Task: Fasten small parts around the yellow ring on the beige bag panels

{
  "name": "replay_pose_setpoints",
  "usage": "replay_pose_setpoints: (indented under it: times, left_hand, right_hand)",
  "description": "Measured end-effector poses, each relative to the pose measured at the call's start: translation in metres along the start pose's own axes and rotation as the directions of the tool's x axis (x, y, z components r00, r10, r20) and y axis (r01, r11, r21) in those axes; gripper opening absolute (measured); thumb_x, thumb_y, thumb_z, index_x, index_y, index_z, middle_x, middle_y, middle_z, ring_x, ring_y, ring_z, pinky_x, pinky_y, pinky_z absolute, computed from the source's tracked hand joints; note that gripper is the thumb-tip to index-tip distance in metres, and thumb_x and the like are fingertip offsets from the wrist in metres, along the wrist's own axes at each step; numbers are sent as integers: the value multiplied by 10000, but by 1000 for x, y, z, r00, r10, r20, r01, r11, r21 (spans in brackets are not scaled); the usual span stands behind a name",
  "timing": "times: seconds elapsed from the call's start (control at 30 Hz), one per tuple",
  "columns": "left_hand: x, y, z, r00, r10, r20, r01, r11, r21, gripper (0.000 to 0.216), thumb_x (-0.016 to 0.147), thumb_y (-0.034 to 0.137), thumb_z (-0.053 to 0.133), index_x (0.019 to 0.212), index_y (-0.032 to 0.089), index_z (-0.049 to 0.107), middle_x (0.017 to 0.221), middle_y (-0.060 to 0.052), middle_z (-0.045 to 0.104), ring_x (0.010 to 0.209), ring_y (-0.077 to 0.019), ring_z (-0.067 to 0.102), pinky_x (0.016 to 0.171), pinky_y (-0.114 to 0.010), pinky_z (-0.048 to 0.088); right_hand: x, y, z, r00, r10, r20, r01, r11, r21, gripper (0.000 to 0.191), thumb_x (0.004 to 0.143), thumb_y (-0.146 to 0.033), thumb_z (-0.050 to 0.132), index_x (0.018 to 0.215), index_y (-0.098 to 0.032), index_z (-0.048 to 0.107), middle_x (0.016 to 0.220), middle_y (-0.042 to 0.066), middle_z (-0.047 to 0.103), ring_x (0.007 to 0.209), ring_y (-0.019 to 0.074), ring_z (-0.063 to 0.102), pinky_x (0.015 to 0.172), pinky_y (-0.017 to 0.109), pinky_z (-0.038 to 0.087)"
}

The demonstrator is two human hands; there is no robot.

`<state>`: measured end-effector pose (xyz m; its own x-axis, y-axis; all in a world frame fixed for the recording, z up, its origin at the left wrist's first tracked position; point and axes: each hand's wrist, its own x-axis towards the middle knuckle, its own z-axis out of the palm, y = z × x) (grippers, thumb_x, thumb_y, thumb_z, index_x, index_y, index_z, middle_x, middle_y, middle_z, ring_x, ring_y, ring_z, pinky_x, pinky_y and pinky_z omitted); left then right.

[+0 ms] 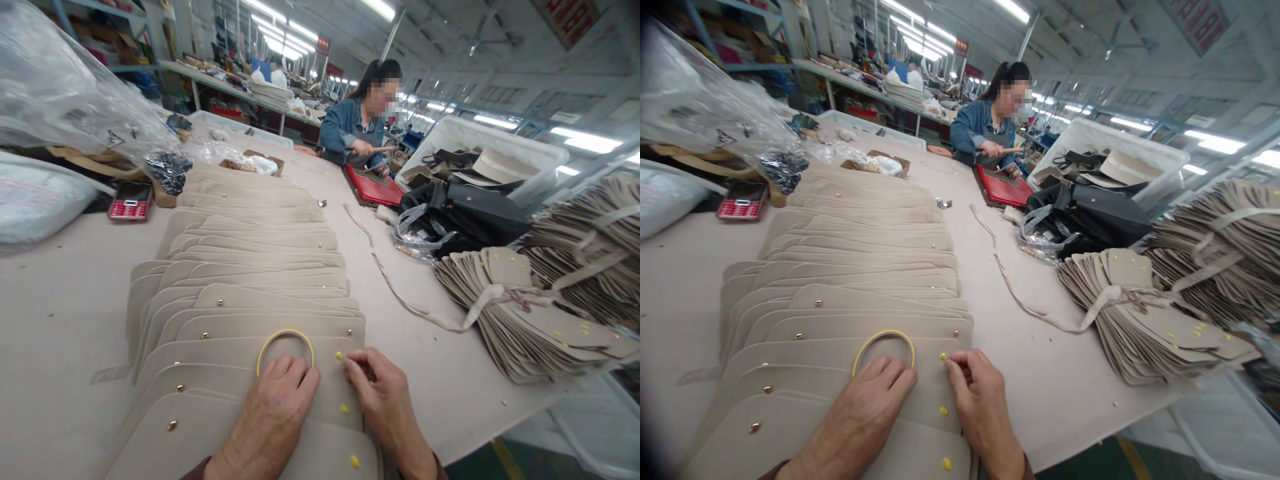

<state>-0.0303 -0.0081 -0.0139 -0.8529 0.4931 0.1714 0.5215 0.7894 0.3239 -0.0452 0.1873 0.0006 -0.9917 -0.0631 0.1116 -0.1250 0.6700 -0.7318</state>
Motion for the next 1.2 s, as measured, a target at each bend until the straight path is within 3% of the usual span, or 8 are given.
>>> replay_pose_setpoints:
  times: [0.13,0.37,0.5,0.67,0.8,0.93,1.07,1.2]
  left_hand:
    - [-1,1,-2,1000,10,29,-10,1000,-27,178,851,24,517,876,200,533,876,-32,550,799,-239,462,717,-385,390]
    - [-7,3,-12,988,116,97,-108,991,-83,234,809,-17,464,834,207,526,819,-19,574,731,-219,509,633,-327,385]
    - [-8,-2,-7,976,174,-130,-189,976,-110,248,886,11,377,912,201,534,755,-15,586,675,-199,559,595,-297,438]
    - [-7,-8,-7,876,252,-410,-351,918,-186,281,995,135,359,1260,168,446,872,-36,694,758,-136,669,691,-197,521]
    - [-7,-5,-11,902,233,-363,-319,927,-199,421,1030,216,322,1434,113,269,878,-42,719,749,-117,692,679,-162,521]
    - [-6,-1,-10,903,238,-358,-305,941,-144,384,1043,246,276,1401,108,283,826,-23,723,628,-122,679,559,-190,501]
    - [-7,0,-6,884,282,-372,-337,937,-89,335,1043,237,266,1341,101,338,858,-39,733,647,-130,691,547,-201,496]
    - [-10,1,-6,914,224,-340,-296,938,-179,256,1036,232,265,1222,163,428,824,-14,711,669,-129,687,567,-199,497]
  right_hand:
    - [-2,1,9,980,-197,-25,189,964,-187,142,922,-192,513,887,-194,651,800,26,672,742,164,636,695,263,445]
    - [14,-7,14,997,-72,-33,64,975,-215,155,871,-161,560,762,-181,669,702,10,655,657,148,603,636,242,417]
    - [15,-12,6,999,-47,10,48,988,-148,150,866,-146,551,770,-173,663,707,5,646,670,139,588,645,235,417]
    - [-1,-20,-11,999,-45,12,43,989,138,141,898,-212,553,961,-188,677,798,11,669,691,130,592,635,216,443]
    - [-17,-31,-15,963,-254,89,235,955,182,174,866,-133,566,1003,-191,657,889,27,683,768,137,608,730,226,475]
    - [-23,-34,-8,886,-459,67,455,887,74,182,883,-97,511,1007,-182,614,913,60,674,840,166,600,769,261,476]
    - [-24,-30,1,850,-523,61,525,851,-19,162,902,-108,446,882,-190,585,785,40,640,731,159,572,682,256,453]
    - [-27,-24,10,852,-524,-18,520,848,-101,168,881,-118,430,794,-201,546,686,11,596,628,141,540,594,244,412]
